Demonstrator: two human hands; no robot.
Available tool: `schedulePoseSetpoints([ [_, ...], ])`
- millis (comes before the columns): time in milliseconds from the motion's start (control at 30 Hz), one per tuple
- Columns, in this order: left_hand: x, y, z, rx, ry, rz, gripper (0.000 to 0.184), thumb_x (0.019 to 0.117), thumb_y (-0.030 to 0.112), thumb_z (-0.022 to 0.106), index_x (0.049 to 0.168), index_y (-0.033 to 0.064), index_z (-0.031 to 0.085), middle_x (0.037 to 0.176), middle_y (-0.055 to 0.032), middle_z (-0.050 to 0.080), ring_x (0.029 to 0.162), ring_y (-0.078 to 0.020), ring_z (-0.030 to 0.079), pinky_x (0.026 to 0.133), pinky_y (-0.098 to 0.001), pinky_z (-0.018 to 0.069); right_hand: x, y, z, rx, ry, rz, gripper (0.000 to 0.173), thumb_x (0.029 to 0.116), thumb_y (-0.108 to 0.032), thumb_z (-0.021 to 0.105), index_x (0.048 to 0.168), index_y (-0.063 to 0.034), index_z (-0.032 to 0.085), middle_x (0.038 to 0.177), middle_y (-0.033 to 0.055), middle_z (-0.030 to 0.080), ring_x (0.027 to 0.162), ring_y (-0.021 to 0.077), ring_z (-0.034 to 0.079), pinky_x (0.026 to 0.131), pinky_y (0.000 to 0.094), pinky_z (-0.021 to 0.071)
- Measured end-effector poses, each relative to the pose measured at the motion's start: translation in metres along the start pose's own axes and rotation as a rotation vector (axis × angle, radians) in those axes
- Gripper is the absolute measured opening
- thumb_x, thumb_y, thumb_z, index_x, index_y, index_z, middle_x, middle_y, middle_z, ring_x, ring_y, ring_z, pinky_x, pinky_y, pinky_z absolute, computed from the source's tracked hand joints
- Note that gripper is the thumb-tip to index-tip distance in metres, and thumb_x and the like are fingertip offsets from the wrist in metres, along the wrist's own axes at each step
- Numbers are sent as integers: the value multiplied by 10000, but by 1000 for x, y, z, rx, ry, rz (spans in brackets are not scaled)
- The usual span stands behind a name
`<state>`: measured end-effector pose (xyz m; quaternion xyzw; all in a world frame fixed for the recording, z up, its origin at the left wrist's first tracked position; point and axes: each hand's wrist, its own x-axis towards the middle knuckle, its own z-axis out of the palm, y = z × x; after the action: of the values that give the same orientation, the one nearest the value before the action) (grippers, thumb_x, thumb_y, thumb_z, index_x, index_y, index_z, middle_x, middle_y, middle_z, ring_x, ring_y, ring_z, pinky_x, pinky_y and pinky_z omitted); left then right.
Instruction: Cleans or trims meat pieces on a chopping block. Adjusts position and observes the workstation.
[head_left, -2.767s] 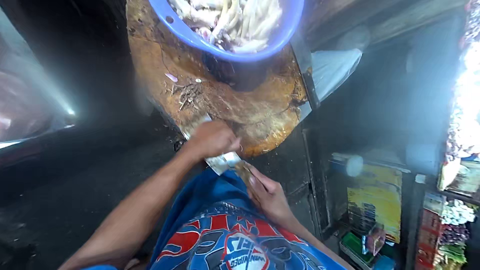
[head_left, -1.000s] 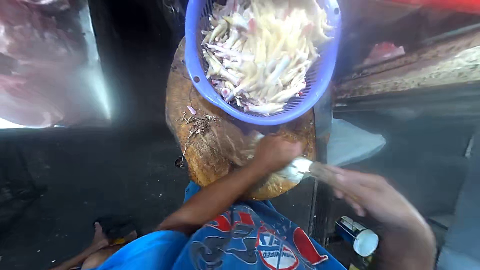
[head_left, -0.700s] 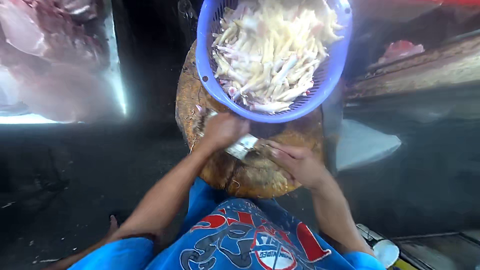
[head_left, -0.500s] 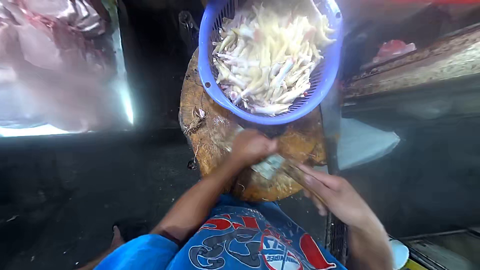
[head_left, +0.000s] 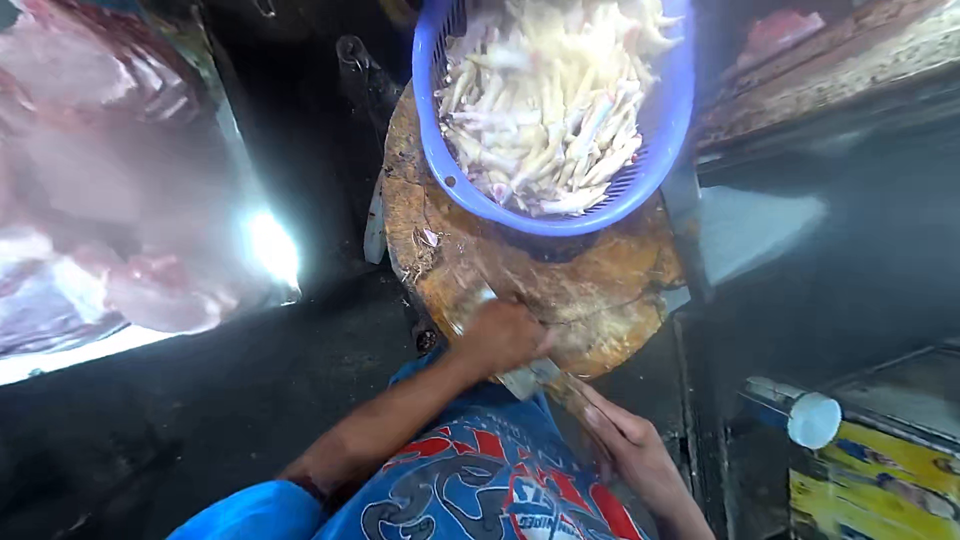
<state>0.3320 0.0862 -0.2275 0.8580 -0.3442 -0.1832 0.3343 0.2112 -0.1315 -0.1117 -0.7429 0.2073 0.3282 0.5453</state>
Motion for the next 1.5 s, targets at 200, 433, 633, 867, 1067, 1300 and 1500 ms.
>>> schedulePoseSetpoints([
  [200, -35, 3, -13, -86, -160, 92, 603, 1101, 427, 352, 795, 25, 681, 840, -149, 715, 903, -328, 712, 884, -513, 541, -35, 13, 50, 129, 59, 100, 426, 1078, -219, 495, 1480, -101, 567, 746, 40, 680, 463, 98, 537, 417, 287, 510],
  [433, -21, -49, -42, 16, -197, 228, 625, 1093, 480, 337, 719, 107, 671, 742, -60, 687, 798, -240, 700, 816, -490, 562, -13, -15, 103, 219, 156, 97, 442, 1092, -233, 467, 1510, -104, 533, 742, 58, 666, 450, 138, 535, 405, 310, 512],
  [633, -26, -26, -46, -74, -290, 108, 695, 1094, 545, 279, 942, 23, 711, 991, -167, 724, 1043, -347, 692, 928, -556, 531, -17, -12, 86, 126, 170, 139, 440, 1079, -261, 477, 1491, -131, 562, 736, 51, 673, 448, 128, 535, 396, 297, 497],
  [867, -17, -51, -68, -213, -9, 330, 383, 1071, 435, 491, 1307, 202, 682, 1250, -39, 671, 1215, -199, 610, 1060, -404, 499, 19, -31, 51, -22, 172, 124, 411, 1077, -271, 512, 1440, -102, 604, 900, 69, 755, 611, 153, 670, 526, 303, 573],
  [1067, -73, -82, -97, -488, 593, 72, 684, 1069, 530, 237, 1388, 44, 598, 1459, -108, 575, 1402, -243, 490, 1183, -487, 401, 11, -52, -56, -280, 203, 72, 381, 1038, -343, 571, 1328, -130, 699, 860, 13, 756, 498, 80, 558, 440, 260, 469],
  [1300, -75, -143, -79, -140, 485, -50, 789, 1067, 525, 15, 1572, 26, 358, 1597, -124, 432, 1496, -212, 382, 1277, -481, 219, 93, -139, -31, -510, 76, 44, 329, 1063, -394, 550, 1279, -226, 734, 808, 0, 737, 506, 86, 538, 493, 280, 471],
  [1500, -68, -136, -84, -373, 582, -132, 838, 1054, 604, 16, 1527, 71, 458, 1513, -106, 538, 1415, -175, 491, 1202, -424, 386, 116, -126, 4, -431, 13, -75, 345, 1057, -404, 560, 1269, -199, 740, 820, 37, 748, 535, 131, 596, 510, 316, 513],
])
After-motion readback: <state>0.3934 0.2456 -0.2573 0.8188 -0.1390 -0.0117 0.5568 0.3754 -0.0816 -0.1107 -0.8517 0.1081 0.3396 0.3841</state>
